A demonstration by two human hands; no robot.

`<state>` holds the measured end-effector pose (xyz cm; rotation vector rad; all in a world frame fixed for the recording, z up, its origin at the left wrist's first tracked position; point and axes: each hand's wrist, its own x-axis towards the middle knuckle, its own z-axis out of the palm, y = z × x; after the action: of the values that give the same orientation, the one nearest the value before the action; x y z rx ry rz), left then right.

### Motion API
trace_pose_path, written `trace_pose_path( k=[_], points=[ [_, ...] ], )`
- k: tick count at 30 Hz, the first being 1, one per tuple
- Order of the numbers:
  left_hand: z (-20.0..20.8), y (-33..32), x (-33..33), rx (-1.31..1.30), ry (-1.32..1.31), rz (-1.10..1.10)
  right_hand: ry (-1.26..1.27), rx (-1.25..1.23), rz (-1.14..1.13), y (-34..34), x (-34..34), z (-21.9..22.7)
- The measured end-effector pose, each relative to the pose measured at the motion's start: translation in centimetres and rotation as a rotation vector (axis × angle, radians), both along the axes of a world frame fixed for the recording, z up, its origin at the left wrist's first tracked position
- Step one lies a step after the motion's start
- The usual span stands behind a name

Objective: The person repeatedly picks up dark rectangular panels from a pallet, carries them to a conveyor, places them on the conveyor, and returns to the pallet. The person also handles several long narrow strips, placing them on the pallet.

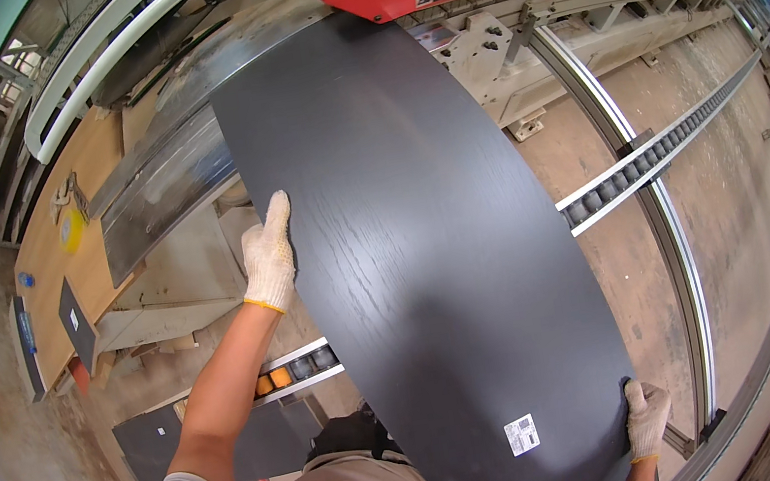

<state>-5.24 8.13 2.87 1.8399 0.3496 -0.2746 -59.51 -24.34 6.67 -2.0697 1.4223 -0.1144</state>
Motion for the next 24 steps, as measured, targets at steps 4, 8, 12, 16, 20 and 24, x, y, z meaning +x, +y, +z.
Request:
trace_pose_path(
  k=[4, 8, 12, 16, 20, 24],
  points=[
    [0.1, -3.8, -0.1, -0.054, -0.041, -0.025, -0.019, -0.03, -0.014, -3.6, 0.0, -0.1],
    [-0.3, -8.9, -0.3, -0.13, -0.079, -0.038, 0.005, -0.068, -0.016, -9.0, -0.1, -0.1],
    [-0.4, -14.3, -0.3, -0.153, -0.15, -0.035, -0.085, -0.113, -0.003, -14.2, -0.7, -1.2],
    [-0.1, -19.4, -0.4, -0.122, -0.135, -0.077, 0.041, -0.151, -0.077, -19.8, -0.7, -1.1],
    [-1.0, -24.7, 0.0, 0.003, -0.213, -0.087, 0.009, -0.462, 0.021, -21.4, 1.8, 0.5],
    [-1.6, -30.5, 0.8, 0.01, -0.108, -0.094, 0.409, -0.794, 0.012, -20.0, 6.3, 1.9]
  ],
)
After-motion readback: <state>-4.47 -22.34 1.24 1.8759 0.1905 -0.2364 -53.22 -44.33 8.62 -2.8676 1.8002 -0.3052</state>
